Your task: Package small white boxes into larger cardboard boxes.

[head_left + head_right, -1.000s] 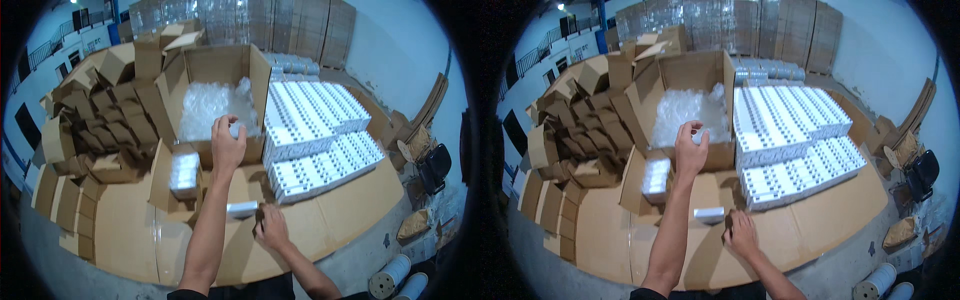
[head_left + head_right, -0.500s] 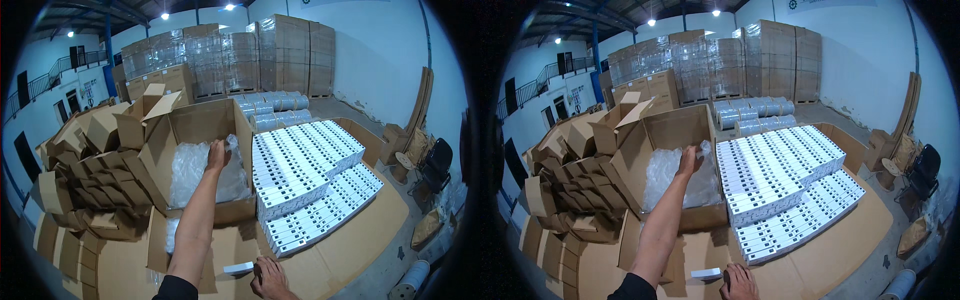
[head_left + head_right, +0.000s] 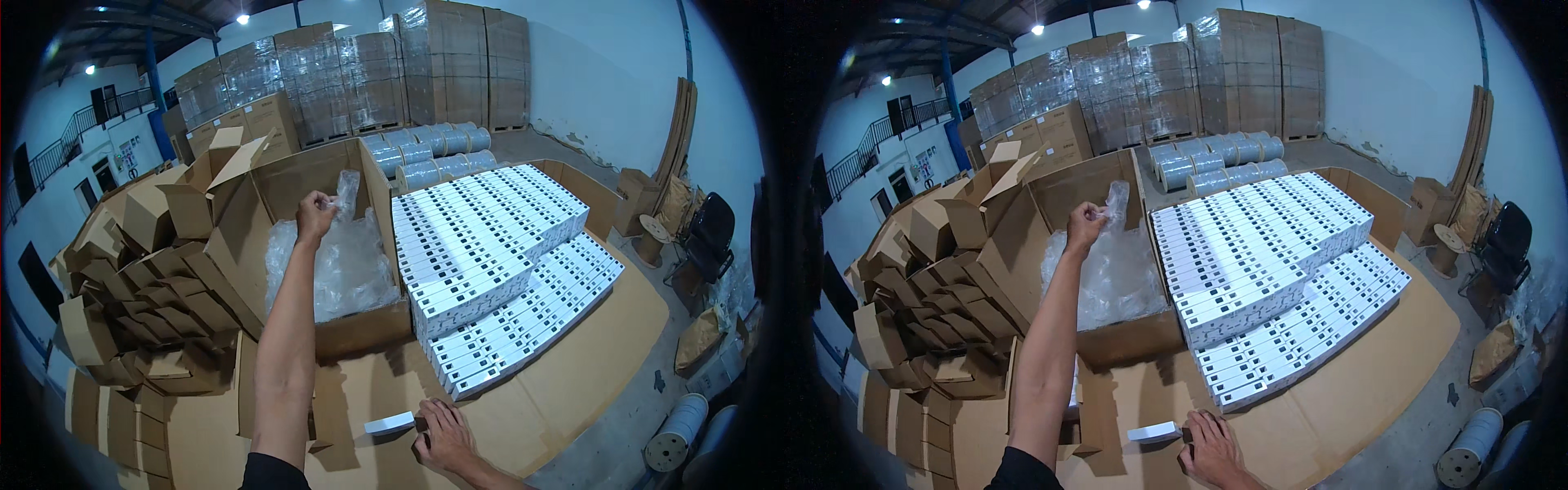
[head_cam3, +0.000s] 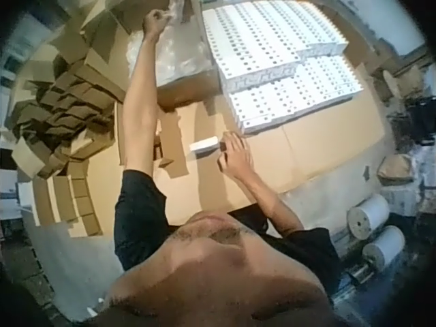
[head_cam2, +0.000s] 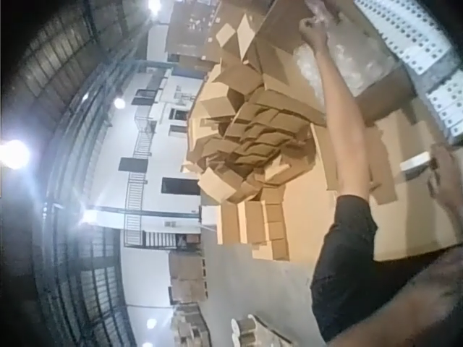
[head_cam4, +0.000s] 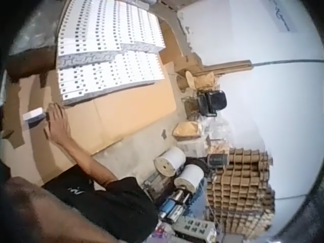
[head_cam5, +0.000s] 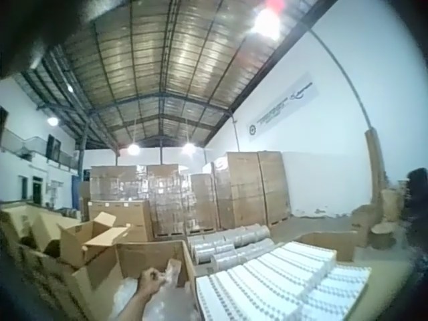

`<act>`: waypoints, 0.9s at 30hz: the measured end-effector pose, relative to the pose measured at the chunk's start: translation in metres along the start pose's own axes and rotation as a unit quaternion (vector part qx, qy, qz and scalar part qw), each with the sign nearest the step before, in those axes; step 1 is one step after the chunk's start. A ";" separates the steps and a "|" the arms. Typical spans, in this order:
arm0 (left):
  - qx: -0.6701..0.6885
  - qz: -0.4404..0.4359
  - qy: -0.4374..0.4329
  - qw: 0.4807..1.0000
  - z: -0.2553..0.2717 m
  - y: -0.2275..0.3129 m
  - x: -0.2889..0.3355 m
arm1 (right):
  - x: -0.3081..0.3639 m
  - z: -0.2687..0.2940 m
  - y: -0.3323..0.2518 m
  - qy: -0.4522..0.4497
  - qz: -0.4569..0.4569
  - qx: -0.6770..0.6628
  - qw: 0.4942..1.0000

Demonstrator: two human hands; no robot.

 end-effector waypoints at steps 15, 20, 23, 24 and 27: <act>0.402 0.018 0.068 0.913 0.033 0.178 0.225 | 0.009 -0.011 0.008 0.047 0.019 -0.054 0.997; 0.353 0.098 0.040 0.930 0.018 0.196 0.386 | 0.017 -0.013 0.027 0.092 0.018 -0.204 0.975; 0.400 0.148 0.038 0.904 -0.002 0.185 0.469 | 0.030 -0.007 0.022 0.051 -0.032 -0.347 0.936; 0.416 0.167 0.041 0.893 -0.005 0.187 0.491 | 0.037 -0.005 0.018 0.039 -0.044 -0.399 0.915; 0.393 0.224 0.046 0.891 -0.017 0.170 0.546 | 0.056 -0.006 -0.009 0.019 0.015 -0.494 0.869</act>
Point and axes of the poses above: each hand's wrist, its own x-axis away from the middle knuckle, its own z-axis out of the back of the hand, y = z × x, the point moved 3 cm from there along -x, towards the middle knuckle, and after that the axes turned 10 degrees about -y, right-handed, at the moved point
